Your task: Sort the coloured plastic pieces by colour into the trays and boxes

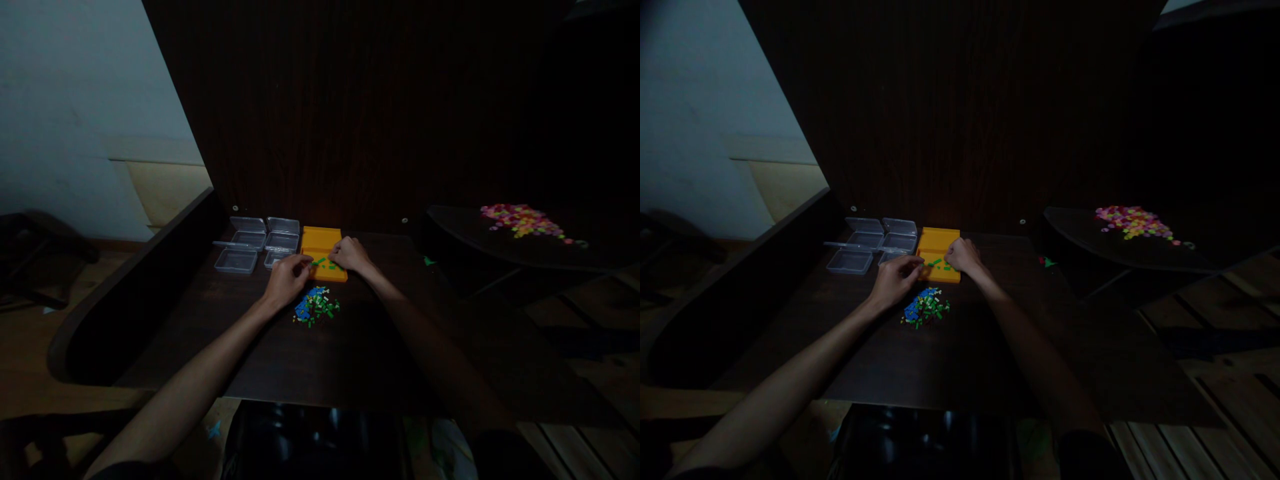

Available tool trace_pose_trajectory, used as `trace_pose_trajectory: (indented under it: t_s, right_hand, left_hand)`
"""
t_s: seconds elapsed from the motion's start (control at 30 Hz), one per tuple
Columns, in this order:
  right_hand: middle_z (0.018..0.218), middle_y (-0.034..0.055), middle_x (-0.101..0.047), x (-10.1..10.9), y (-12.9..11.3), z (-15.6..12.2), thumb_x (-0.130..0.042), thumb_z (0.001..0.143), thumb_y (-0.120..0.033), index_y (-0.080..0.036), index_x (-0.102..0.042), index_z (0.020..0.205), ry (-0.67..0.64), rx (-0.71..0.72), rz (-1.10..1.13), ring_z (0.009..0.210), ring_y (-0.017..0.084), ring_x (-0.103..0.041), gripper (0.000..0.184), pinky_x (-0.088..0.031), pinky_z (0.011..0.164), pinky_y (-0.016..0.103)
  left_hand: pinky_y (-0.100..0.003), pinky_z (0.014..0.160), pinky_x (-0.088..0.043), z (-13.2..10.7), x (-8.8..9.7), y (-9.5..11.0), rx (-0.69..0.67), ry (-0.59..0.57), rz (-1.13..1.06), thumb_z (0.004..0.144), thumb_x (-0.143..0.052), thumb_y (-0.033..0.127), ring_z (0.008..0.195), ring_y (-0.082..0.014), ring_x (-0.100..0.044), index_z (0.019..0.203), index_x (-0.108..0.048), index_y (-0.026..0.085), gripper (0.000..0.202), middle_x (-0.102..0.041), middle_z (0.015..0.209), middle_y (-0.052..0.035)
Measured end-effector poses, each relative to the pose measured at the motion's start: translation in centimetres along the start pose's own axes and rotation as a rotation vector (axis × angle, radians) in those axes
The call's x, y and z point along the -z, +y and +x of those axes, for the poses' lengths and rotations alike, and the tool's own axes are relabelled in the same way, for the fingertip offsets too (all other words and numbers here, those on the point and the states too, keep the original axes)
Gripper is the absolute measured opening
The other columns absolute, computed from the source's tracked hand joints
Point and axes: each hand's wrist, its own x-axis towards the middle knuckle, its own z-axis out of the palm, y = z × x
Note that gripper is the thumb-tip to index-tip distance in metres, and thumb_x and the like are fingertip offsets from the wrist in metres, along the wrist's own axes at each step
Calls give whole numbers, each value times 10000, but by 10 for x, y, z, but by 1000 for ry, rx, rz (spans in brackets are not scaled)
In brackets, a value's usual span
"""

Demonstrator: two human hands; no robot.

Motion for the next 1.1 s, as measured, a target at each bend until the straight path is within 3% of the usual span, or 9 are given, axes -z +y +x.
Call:
trace_pose_trajectory:
  t_s: [0.17,0.6,0.9,1.1]
  right_hand:
    - [977,96,-766,0,-1,1,-633,818,-209,-191,-782,928,-11,-40,-21,897,206,-715,186,-492,695,218]
    - [996,37,-767,8,1,2,-658,827,-277,-238,-780,897,-94,56,-48,906,178,-698,147,-453,678,198]
    - [1007,70,-762,7,3,3,-644,827,-221,-219,-785,919,-70,34,-42,899,190,-704,169,-473,700,216]
    - [989,60,-763,8,3,0,-616,845,-245,-217,-781,910,-71,70,-34,894,178,-697,179,-464,717,207]
  left_hand:
    - [-250,632,-509,-1,0,1,3,-15,5,833,-612,153,673,-149,-673,911,-727,169,139,-759,822,-32]
    - [-268,681,-512,-1,4,5,-50,-76,81,862,-581,154,666,-148,-644,886,-716,166,137,-720,784,-29]
    - [-347,827,-539,-1,3,-2,-99,-151,121,844,-580,127,841,-209,-682,912,-723,184,168,-740,877,-63]
    - [-334,848,-550,-4,-1,-2,-124,-229,118,827,-567,68,867,-206,-701,943,-732,186,234,-751,912,-66]
